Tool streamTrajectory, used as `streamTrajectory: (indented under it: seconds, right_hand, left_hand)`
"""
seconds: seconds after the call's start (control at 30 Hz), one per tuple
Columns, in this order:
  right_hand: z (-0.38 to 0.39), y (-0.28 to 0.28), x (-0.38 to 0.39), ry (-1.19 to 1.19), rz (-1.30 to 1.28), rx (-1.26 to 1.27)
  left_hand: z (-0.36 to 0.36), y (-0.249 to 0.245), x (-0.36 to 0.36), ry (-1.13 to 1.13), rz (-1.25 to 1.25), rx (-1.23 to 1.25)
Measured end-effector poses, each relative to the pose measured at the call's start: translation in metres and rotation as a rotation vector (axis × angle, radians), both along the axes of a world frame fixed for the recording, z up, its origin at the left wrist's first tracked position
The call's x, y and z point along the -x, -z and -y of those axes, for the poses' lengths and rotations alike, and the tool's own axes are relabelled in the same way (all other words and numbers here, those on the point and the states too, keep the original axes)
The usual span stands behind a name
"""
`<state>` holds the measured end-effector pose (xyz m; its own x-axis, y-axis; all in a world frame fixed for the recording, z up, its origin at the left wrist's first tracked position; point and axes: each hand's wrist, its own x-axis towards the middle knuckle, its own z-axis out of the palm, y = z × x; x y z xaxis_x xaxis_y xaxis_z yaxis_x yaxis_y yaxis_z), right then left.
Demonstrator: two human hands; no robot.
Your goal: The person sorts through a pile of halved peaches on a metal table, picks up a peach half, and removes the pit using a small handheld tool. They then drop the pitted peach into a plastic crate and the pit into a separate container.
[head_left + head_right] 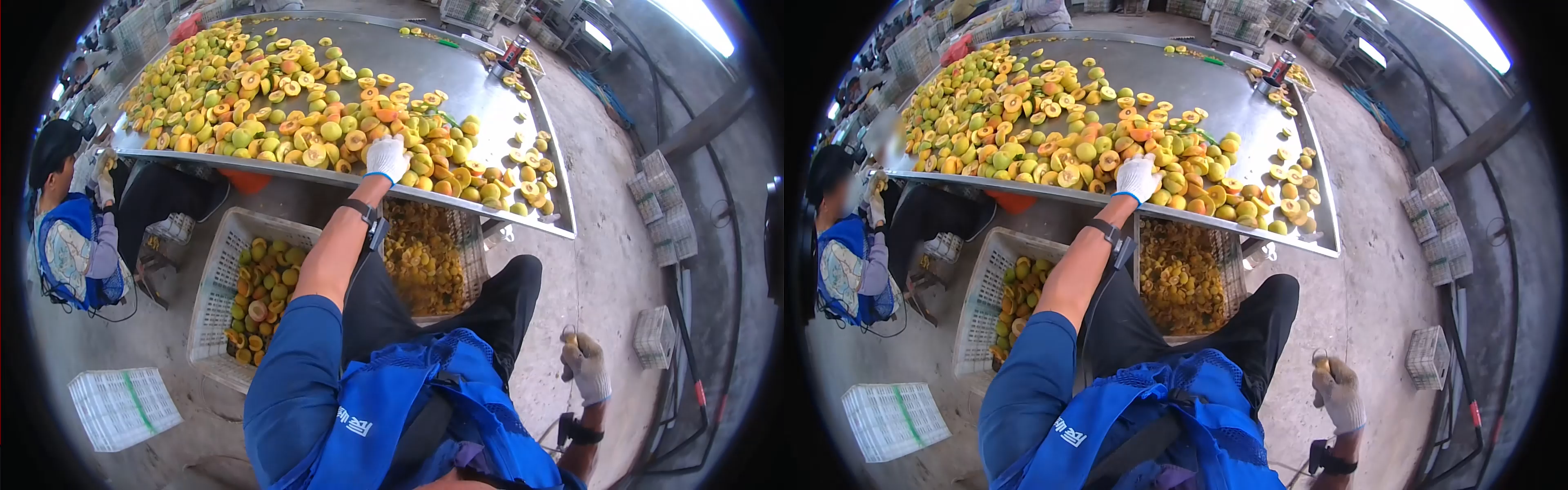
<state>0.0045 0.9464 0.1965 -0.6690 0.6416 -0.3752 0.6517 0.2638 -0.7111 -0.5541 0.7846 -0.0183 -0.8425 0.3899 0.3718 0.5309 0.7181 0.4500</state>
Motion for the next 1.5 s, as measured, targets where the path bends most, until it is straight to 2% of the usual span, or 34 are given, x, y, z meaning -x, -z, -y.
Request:
streamTrajectory:
  seconds: [0.07, 0.1, 0.17, 0.23, 0.3, 0.37, 0.47, 0.57, 0.6, 0.73, 0.87, 0.97, 1.07, 1.13, 1.27, 1.33, 1.4, 1.47, 1.5]
  right_hand:
    - [0.01, 0.018, 0.025, 0.034, -0.113, 0.019]
    - [0.014, 0.03, 0.048, 0.047, -0.18, 0.035]
    - [0.016, 0.052, 0.093, -0.093, -0.294, 0.146]
    - [0.023, 0.057, 0.138, -0.224, -0.313, 0.273]
    - [0.019, 0.08, 0.181, -0.392, -0.441, 0.204]
    - [0.029, 0.064, 0.219, -0.426, -0.355, 0.318]
    - [0.027, 0.093, 0.262, -0.481, -0.37, 0.377]
    - [0.027, 0.124, 0.286, -0.467, -0.415, 0.468]
    - [0.027, 0.136, 0.292, -0.491, -0.483, 0.368]
    - [0.02, 0.159, 0.298, -0.463, -0.412, 0.434]
    - [0.008, 0.18, 0.29, -0.438, -0.545, 0.451]
    - [-0.001, 0.188, 0.284, -0.401, -0.6, 0.473]
    - [-0.012, 0.196, 0.28, -0.385, -0.55, 0.501]
    - [-0.018, 0.195, 0.279, -0.361, -0.491, 0.556]
    - [-0.024, 0.198, 0.278, -0.345, -0.556, 0.504]
    - [-0.025, 0.194, 0.276, -0.356, -0.595, 0.448]
    - [-0.025, 0.193, 0.274, -0.365, -0.595, 0.401]
    - [-0.024, 0.192, 0.274, -0.372, -0.581, 0.375]
    - [-0.022, 0.192, 0.274, -0.375, -0.565, 0.372]
  left_hand:
    - [0.001, 0.001, 0.002, 0.01, 0.003, -0.183]
    - [0.011, -0.019, -0.013, 0.01, -0.021, -0.339]
    - [0.025, -0.056, -0.045, 0.042, 0.131, -0.536]
    - [0.038, -0.069, -0.077, 0.286, 0.621, -0.964]
    - [0.041, -0.077, -0.112, 0.512, 1.057, -1.393]
    - [0.04, -0.073, -0.132, 0.539, 1.239, -1.491]
    - [0.024, -0.065, -0.154, 0.446, 1.409, -1.658]
    - [0.008, -0.049, -0.158, 0.301, 1.402, -1.718]
    - [0.002, -0.049, -0.16, 0.197, 1.402, -1.733]
    - [-0.014, -0.047, -0.168, 0.222, 1.254, -1.759]
    - [-0.029, -0.054, -0.179, 0.2, 1.272, -1.699]
    - [-0.033, -0.037, -0.178, 0.252, 1.271, -1.536]
    - [-0.035, -0.032, -0.185, 0.142, 1.131, -1.202]
    - [-0.039, -0.03, -0.188, 0.161, 1.029, -1.125]
    - [-0.042, -0.033, -0.193, 0.194, 0.923, -1.016]
    - [-0.046, -0.033, -0.202, 0.165, 0.659, -0.84]
    - [-0.047, -0.025, -0.199, 0.135, 0.688, -0.916]
    - [-0.046, -0.005, -0.184, 0.106, 1.015, -1.242]
    - [-0.048, -0.005, -0.182, 0.114, 1.019, -1.285]
